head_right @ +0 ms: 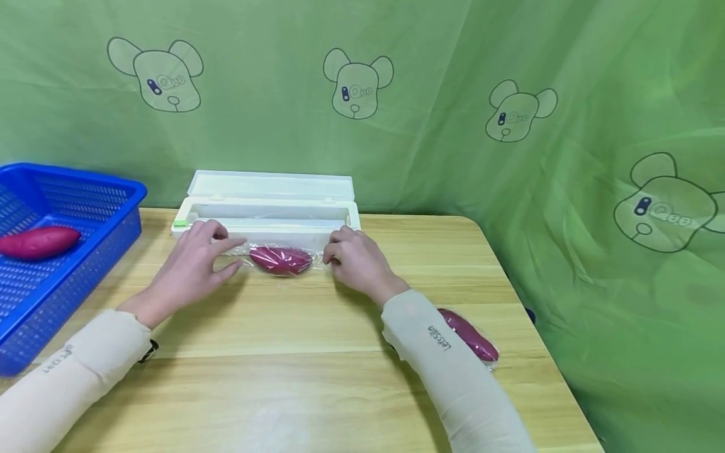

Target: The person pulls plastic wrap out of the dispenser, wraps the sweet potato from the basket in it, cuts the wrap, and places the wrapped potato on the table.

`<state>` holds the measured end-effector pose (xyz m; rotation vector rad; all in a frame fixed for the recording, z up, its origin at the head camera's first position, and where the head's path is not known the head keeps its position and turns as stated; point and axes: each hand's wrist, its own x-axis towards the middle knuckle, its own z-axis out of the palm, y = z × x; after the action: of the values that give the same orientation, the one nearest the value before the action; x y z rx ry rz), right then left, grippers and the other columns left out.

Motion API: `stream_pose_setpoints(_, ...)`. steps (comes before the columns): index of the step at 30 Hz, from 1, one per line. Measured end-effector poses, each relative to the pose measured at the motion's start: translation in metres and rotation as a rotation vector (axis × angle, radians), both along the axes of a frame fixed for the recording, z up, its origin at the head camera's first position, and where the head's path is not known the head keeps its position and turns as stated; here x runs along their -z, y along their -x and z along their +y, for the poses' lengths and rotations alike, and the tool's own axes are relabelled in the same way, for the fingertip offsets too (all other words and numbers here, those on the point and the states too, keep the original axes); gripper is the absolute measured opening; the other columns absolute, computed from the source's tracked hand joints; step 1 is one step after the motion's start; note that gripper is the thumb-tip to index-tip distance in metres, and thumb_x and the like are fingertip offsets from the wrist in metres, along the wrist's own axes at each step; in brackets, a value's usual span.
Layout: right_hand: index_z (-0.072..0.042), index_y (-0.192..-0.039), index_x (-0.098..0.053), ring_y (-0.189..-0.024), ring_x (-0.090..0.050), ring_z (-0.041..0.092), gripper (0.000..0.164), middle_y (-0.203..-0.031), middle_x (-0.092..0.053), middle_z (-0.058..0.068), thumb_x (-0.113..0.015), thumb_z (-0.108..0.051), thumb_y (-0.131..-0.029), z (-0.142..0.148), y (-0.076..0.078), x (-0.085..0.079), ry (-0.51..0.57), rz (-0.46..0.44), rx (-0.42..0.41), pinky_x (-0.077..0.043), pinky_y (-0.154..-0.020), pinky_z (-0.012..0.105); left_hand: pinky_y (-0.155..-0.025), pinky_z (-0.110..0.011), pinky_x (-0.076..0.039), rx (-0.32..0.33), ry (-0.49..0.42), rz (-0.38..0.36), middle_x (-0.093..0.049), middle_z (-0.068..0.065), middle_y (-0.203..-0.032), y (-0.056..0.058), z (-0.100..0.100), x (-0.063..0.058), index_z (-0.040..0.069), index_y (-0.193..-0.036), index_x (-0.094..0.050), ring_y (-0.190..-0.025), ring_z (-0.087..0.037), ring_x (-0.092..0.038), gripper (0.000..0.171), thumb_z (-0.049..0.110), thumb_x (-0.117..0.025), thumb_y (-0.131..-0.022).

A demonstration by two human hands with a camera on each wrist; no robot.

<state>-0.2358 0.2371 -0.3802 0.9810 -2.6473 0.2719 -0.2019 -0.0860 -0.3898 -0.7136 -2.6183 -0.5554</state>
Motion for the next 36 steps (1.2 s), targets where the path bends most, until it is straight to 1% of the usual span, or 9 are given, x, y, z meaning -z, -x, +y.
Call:
stream_pose_setpoints(5, -0.014, -0.099, -0.084, -0.106, -0.068, 0.022, 0.010, -0.108, -0.075, 0.003, -0.081, -0.014, -0.089, -0.004, -0.001, 0.002, -0.033, -0.133, 0.059, -0.061, -0.099, 0.042, -0.107, -0.059, -0.043, 0.029, 0.027, -0.037, -0.066, -0.019, -0.129, -0.001, 0.006, 0.007, 0.002, -0.113, -0.082, -0.124, -0.039, -0.053, 0.020, 0.016, -0.078, -0.098)
stream_pose_setpoints(10, -0.014, -0.113, -0.083, -0.128, -0.065, 0.029, 0.024, -0.129, -0.073, 0.009, -0.077, -0.028, -0.094, -0.009, -0.002, 0.007, -0.069, -0.245, 0.078, -0.056, -0.113, 0.049, -0.104, -0.057, -0.049, 0.047, 0.020, -0.093, -0.069, -0.018, -0.123, -0.001, 0.011, 0.015, -0.001, -0.112, -0.080, -0.119, -0.037, -0.060, 0.018, 0.010, -0.074, -0.100)
stream_pose_setpoints(13, -0.016, -0.118, -0.083, -0.133, -0.064, 0.028, 0.027, -0.132, -0.072, 0.008, -0.076, -0.032, -0.097, -0.012, -0.002, 0.010, -0.090, -0.261, 0.065, -0.055, -0.114, 0.049, -0.101, -0.055, -0.052, 0.047, 0.022, -0.119, -0.071, -0.016, -0.118, 0.000, 0.013, 0.017, -0.002, -0.111, -0.080, -0.114, -0.035, -0.065, 0.017, 0.011, -0.073, -0.101)
stream_pose_setpoints(17, -0.017, -0.118, -0.083, -0.128, -0.065, 0.026, 0.028, -0.125, -0.073, 0.006, -0.076, -0.036, -0.099, -0.015, -0.002, 0.011, -0.098, -0.261, 0.055, -0.058, -0.110, 0.048, -0.105, -0.060, -0.050, 0.027, 0.031, -0.153, -0.071, -0.016, -0.121, -0.001, 0.015, 0.017, -0.001, -0.116, -0.079, -0.117, -0.034, -0.066, 0.021, 0.014, -0.070, -0.103)
stream_pose_setpoints(20, -0.018, -0.118, -0.083, -0.129, -0.064, 0.026, 0.028, -0.127, -0.073, 0.006, -0.075, -0.038, -0.100, -0.014, -0.003, 0.010, -0.089, -0.281, 0.062, -0.057, -0.110, 0.049, -0.110, -0.063, -0.046, 0.008, 0.023, -0.183, -0.072, -0.016, -0.125, -0.003, 0.015, 0.016, -0.001, -0.124, -0.075, -0.122, -0.035, -0.067, 0.026, 0.016, -0.067, -0.106)
stream_pose_setpoints(23, -0.017, -0.118, -0.083, -0.125, -0.067, 0.025, 0.027, -0.126, -0.075, 0.005, -0.075, -0.037, -0.101, -0.011, -0.005, 0.007, -0.061, -0.303, 0.080, -0.059, -0.108, 0.049, -0.112, -0.062, -0.050, 0.007, -0.014, -0.203, -0.071, -0.019, -0.130, -0.005, 0.015, 0.016, -0.002, -0.133, -0.068, -0.124, -0.038, -0.069, 0.032, 0.015, -0.064, -0.107)
stream_pose_setpoints(28, -0.014, -0.118, -0.081, -0.105, -0.071, 0.020, 0.026, -0.111, -0.079, 0.002, -0.076, -0.032, -0.101, -0.009, -0.008, 0.002, -0.008, -0.337, 0.091, -0.062, -0.095, 0.042, -0.102, -0.052, -0.061, 0.032, -0.035, -0.210, -0.071, -0.021, -0.126, -0.008, 0.016, 0.016, -0.006, -0.137, -0.065, -0.113, -0.036, -0.072, 0.037, 0.013, -0.066, -0.106)
stream_pose_setpoints(32, -0.012, -0.123, -0.077, -0.095, -0.073, 0.017, 0.030, -0.105, -0.079, 0.002, -0.074, -0.034, -0.102, -0.012, -0.010, 0.001, 0.008, -0.372, 0.082, -0.063, -0.089, 0.039, -0.095, -0.050, -0.064, 0.041, -0.039, -0.238, -0.073, -0.018, -0.118, -0.012, 0.017, 0.016, -0.005, -0.134, -0.068, -0.103, -0.032, -0.073, 0.036, 0.014, -0.069, -0.104)
stream_pose_setpoints(36, -0.012, -0.123, -0.075, -0.094, -0.074, 0.018, 0.033, -0.104, -0.079, 0.004, -0.073, -0.038, -0.103, -0.013, -0.012, 0.002, 0.007, -0.375, 0.100, -0.064, -0.087, 0.039, -0.095, -0.051, -0.064, 0.049, -0.049, -0.265, -0.073, -0.018, -0.118, -0.015, 0.018, 0.015, -0.004, -0.136, -0.068, -0.103, -0.032, -0.073, 0.038, 0.015, -0.071, -0.103)
